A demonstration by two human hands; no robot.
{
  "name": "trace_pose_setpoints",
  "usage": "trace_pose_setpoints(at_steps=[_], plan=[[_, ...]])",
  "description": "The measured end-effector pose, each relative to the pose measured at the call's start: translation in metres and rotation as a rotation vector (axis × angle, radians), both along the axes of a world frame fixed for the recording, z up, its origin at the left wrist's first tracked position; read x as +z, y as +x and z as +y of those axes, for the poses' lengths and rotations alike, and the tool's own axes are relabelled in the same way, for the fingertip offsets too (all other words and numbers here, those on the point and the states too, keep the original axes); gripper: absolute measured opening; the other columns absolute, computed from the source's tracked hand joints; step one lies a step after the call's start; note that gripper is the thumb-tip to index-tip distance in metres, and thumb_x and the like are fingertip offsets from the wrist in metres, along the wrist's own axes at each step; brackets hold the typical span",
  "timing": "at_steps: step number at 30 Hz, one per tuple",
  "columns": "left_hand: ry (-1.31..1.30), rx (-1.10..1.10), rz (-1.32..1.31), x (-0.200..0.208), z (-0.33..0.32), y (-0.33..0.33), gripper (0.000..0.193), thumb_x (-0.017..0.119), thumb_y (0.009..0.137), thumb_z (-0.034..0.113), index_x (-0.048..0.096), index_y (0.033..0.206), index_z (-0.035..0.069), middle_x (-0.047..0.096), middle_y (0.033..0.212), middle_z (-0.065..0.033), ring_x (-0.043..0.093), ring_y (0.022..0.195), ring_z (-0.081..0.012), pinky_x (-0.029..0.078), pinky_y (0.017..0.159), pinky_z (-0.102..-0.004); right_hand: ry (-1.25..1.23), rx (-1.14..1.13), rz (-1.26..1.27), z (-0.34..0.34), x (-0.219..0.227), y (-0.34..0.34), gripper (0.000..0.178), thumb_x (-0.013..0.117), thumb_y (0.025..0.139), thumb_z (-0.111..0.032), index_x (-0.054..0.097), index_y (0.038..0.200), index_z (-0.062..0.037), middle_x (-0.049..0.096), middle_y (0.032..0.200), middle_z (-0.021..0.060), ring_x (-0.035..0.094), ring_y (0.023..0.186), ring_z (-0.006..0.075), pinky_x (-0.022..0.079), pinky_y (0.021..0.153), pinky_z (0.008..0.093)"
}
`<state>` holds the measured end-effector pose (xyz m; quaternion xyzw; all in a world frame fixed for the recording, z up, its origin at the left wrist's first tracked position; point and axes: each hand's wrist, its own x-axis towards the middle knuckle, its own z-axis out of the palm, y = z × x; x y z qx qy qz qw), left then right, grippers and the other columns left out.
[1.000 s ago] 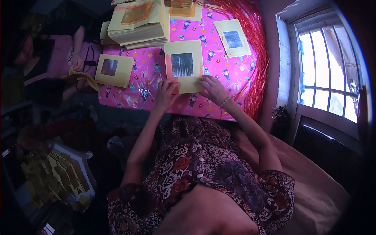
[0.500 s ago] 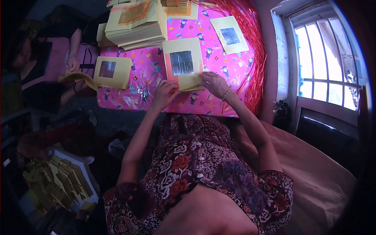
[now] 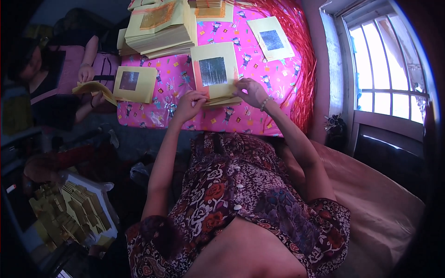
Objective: Sorting, stacking, and bundling stacks of joss paper with rubber bands at a work table.
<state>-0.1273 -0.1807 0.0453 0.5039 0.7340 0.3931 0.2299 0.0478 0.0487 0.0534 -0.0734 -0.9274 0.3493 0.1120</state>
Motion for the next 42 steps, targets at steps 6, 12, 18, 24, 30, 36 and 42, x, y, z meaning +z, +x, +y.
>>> trace_pose_setpoints(at_steps=[6, 12, 18, 24, 30, 36, 42], plan=[[-0.01, -0.007, 0.003, 0.005, 0.004, 0.002, 0.014, 0.061, 0.087, 0.013, 0.069, 0.094, 0.003, 0.067, 0.097, -0.0103, 0.062, 0.094, -0.0234, 0.049, 0.08, -0.0323, -0.01, -0.026, 0.023, 0.001, -0.005, 0.002, 0.025, 0.069, 0.079, -0.024, 0.062, 0.071, -0.0016, 0.065, 0.088, 0.0121, 0.061, 0.088, 0.0294, 0.05, 0.078, 0.0409], [-0.067, 0.116, 0.073, 0.003, 0.003, 0.005, 0.014, 0.057, 0.091, 0.015, 0.063, 0.094, 0.002, 0.065, 0.085, -0.0134, 0.063, 0.08, -0.027, 0.048, 0.069, -0.0338, 0.343, 0.136, -0.064, -0.009, 0.019, 0.004, 0.03, 0.065, 0.078, -0.029, 0.056, 0.097, -0.007, 0.059, 0.101, 0.009, 0.056, 0.104, 0.0278, 0.045, 0.091, 0.0431], [-0.043, 0.022, 0.06, 0.017, 0.012, -0.005, 0.023, 0.066, 0.083, 0.022, 0.063, 0.098, 0.005, 0.064, 0.092, -0.0126, 0.06, 0.09, -0.0308, 0.047, 0.079, -0.039, 0.362, 0.123, 0.106, 0.004, 0.0, -0.004, 0.021, 0.06, 0.078, -0.018, 0.053, 0.093, -0.0053, 0.057, 0.093, 0.0109, 0.058, 0.099, 0.0283, 0.042, 0.096, 0.0434], [0.143, 0.021, 0.377, 0.024, 0.023, -0.02, 0.04, 0.073, 0.076, 0.026, 0.061, 0.108, 0.006, 0.059, 0.115, -0.0122, 0.053, 0.106, -0.0322, 0.043, 0.093, -0.0417, 0.248, 0.164, -0.093, 0.017, 0.018, -0.017, 0.015, 0.056, 0.083, -0.017, 0.049, 0.087, -0.0044, 0.057, 0.08, 0.0138, 0.062, 0.078, 0.0322, 0.049, 0.079, 0.0426], [0.106, 0.037, 0.36, 0.001, 0.039, -0.051, 0.028, 0.07, 0.079, 0.021, 0.065, 0.101, 0.004, 0.062, 0.1, -0.0138, 0.058, 0.094, -0.0302, 0.046, 0.084, -0.0407, 0.005, 0.159, -0.141, 0.037, 0.031, -0.028, 0.021, 0.057, 0.086, -0.021, 0.05, 0.096, -0.0044, 0.058, 0.082, 0.0153, 0.063, 0.074, 0.0337, 0.052, 0.066, 0.0417], [0.137, 0.226, 0.069, -0.012, 0.052, -0.062, 0.021, 0.067, 0.083, 0.021, 0.068, 0.085, 0.0, 0.063, 0.073, -0.0144, 0.06, 0.059, -0.0269, 0.047, 0.056, -0.0369, -0.352, -0.106, 0.058, 0.039, 0.014, -0.046, 0.033, 0.065, 0.086, -0.028, 0.055, 0.102, -0.0009, 0.059, 0.094, 0.0133, 0.065, 0.082, 0.0293, 0.056, 0.073, 0.0386], [-0.033, 0.365, -0.11, -0.003, 0.072, -0.062, 0.024, 0.069, 0.084, 0.024, 0.065, 0.09, 0.001, 0.061, 0.063, -0.0125, 0.058, 0.054, -0.0198, 0.043, 0.051, -0.0337, -0.372, -0.427, 0.067, 0.037, -0.015, -0.062, 0.036, 0.067, 0.085, -0.031, 0.058, 0.076, 0.002, 0.057, 0.076, 0.0123, 0.061, 0.066, 0.0226, 0.051, 0.06, 0.0335]])
